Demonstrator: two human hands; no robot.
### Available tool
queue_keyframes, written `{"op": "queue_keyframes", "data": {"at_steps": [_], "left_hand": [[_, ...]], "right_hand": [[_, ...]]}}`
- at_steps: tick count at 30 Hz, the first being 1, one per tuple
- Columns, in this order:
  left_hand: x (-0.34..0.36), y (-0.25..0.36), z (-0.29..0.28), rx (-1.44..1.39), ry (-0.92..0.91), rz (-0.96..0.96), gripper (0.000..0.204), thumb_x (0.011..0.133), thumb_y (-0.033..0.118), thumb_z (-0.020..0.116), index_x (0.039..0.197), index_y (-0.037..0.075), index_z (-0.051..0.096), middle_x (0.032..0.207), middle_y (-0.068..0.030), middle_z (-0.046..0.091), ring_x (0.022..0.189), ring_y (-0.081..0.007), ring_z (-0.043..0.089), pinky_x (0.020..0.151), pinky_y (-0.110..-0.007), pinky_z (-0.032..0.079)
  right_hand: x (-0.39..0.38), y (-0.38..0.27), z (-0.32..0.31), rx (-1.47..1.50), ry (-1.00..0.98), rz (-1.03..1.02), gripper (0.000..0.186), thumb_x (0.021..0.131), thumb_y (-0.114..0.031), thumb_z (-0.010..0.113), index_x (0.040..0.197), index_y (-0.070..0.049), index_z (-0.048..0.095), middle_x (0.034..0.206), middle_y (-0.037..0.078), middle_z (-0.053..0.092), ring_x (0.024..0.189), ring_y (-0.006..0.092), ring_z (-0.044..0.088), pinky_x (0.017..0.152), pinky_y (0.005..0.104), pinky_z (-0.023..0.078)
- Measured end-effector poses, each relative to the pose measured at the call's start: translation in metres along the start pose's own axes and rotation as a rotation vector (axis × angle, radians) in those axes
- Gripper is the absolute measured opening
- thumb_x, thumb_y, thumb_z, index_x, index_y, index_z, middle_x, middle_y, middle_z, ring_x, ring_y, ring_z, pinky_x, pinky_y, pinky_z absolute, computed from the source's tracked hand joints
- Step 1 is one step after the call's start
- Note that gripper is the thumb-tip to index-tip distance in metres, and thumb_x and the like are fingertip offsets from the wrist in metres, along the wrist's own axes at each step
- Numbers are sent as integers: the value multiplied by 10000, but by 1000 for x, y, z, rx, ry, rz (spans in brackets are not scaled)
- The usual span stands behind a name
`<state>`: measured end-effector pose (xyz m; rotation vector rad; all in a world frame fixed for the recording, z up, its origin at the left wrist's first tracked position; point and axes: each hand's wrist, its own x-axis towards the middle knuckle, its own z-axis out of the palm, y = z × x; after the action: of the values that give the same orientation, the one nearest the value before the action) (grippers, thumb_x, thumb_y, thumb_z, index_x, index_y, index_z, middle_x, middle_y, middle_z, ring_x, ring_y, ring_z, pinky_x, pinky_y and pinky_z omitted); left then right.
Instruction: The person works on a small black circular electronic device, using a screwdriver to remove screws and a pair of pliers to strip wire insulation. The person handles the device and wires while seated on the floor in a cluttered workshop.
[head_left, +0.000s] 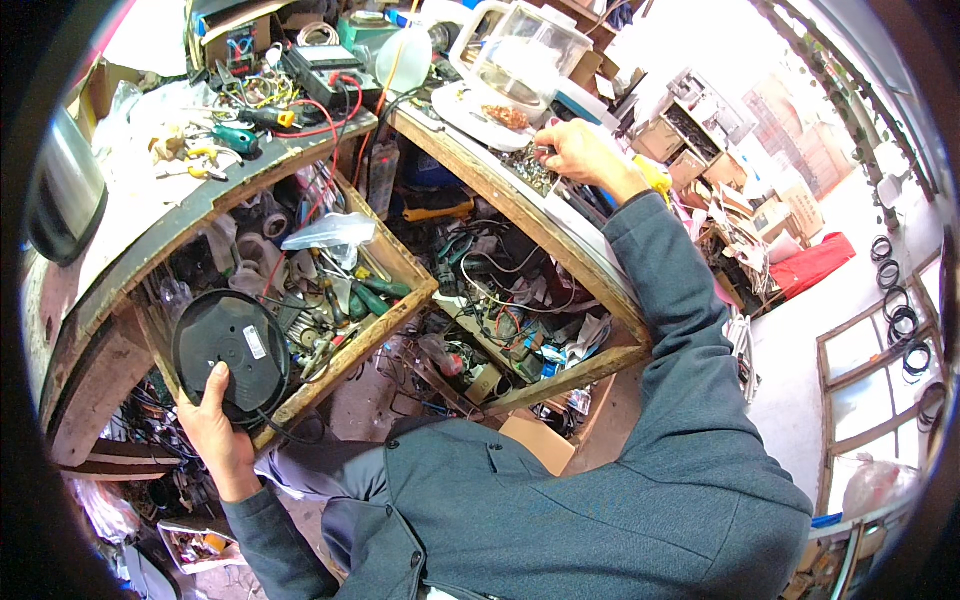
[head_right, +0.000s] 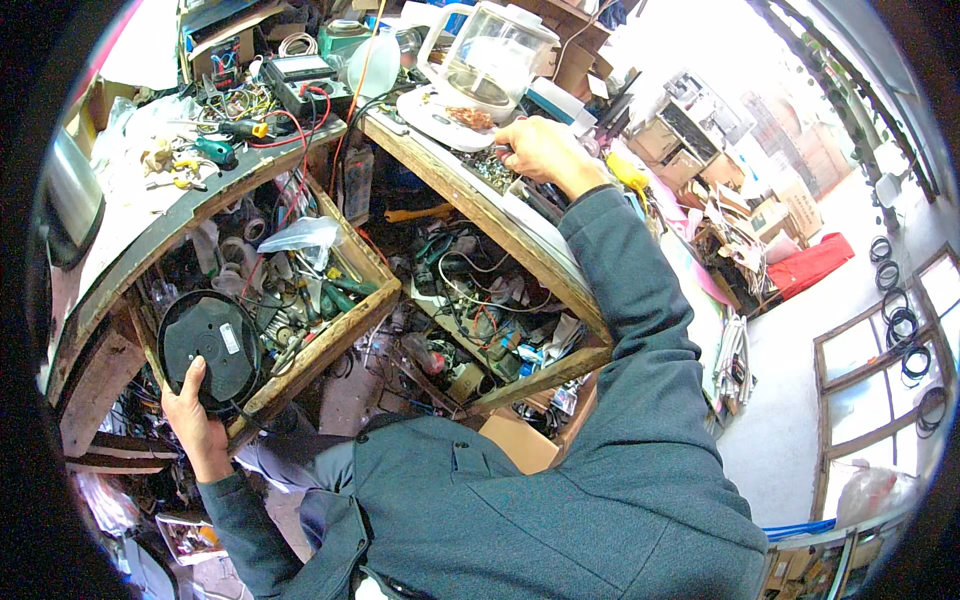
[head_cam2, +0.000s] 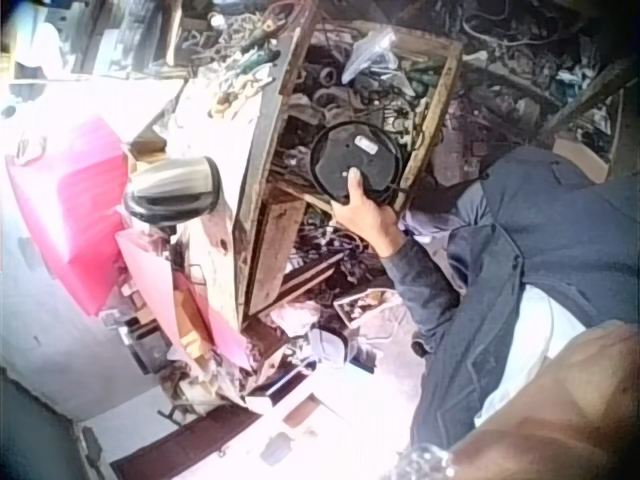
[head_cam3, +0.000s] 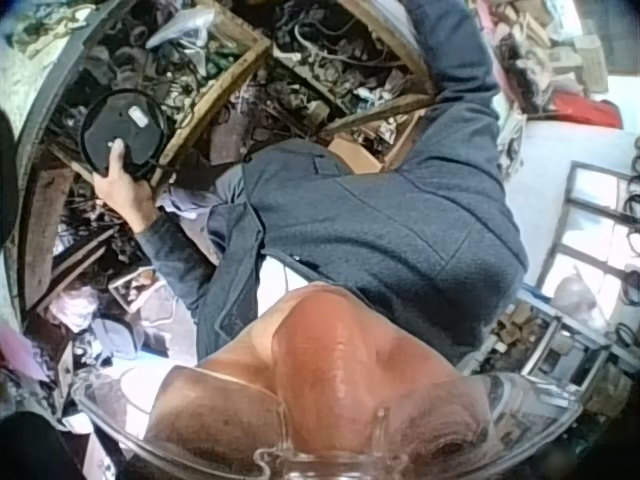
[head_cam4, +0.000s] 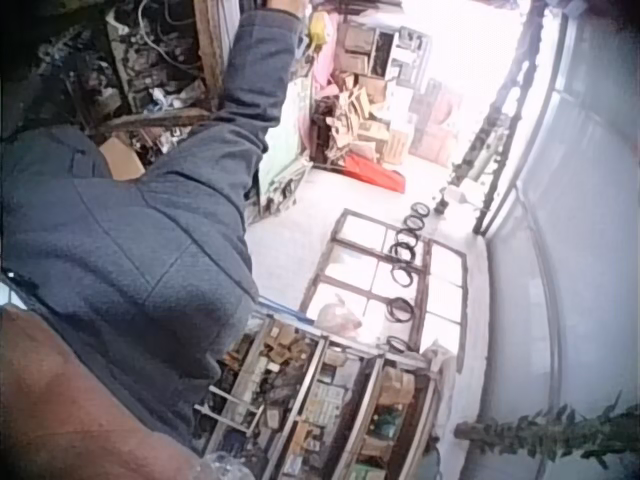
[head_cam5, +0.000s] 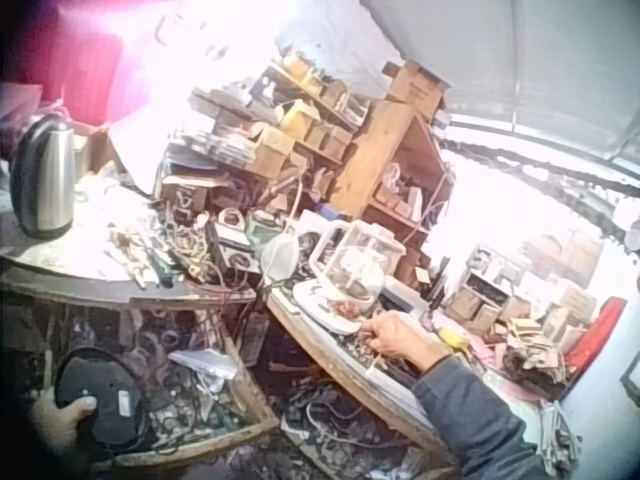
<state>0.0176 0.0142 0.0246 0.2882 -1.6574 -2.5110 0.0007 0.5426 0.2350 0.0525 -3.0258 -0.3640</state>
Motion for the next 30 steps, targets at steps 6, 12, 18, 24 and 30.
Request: {"op": "queue_keyframes", "data": {"at_steps": [6, 12, 18, 24, 30], "left_hand": [[2, -2, -5, 5, -3, -7, 463, 831, 62, 775, 1252, -15, 596, 1123, -104, 689, 947, -206, 678, 867, -335, 558], [1, -2, -3, 15, 3, -1, 480, 832, 60, 773, 1268, -14, 587, 1133, -103, 685, 964, -205, 673, 876, -334, 554], [2, -2, -3, 13, -6, -6, 479, 836, 58, 768, 1273, -15, 584, 1137, -103, 685, 965, -202, 672, 878, -330, 549], [1, -3, -3, 14, -10, 9, 470, 836, 69, 771, 1261, -19, 592, 1132, -101, 687, 958, -200, 675, 880, -330, 547], [-1, 0, -2, 29, -5, 8, 465, 835, 68, 773, 1256, -19, 596, 1128, -100, 689, 955, -199, 678, 876, -329, 550]], "right_hand": [[3, -12, -6, 25, -17, 37, 162, 805, -162, 638, 947, -134, 713, 908, 129, 724, 896, 327, 695, 767, 426, 547], [5, -12, 0, 108, -14, -47, 194, 806, -179, 661, 986, -176, 732, 914, 114, 731, 891, 307, 701, 772, 411, 548], [7, 0, 9, 81, -1, -42, 164, 805, -141, 673, 952, -77, 709, 846, 140, 712, 806, 295, 693, 732, 385, 535], [1, 4, 7, 156, 43, -49, 171, 795, -129, 691, 952, -66, 707, 823, 139, 709, 761, 280, 687, 717, 369, 533], [-2, 3, -3, 267, -77, -80, 171, 798, -155, 713, 940, -61, 707, 814, 139, 699, 765, 247, 668, 729, 363, 525]]}}
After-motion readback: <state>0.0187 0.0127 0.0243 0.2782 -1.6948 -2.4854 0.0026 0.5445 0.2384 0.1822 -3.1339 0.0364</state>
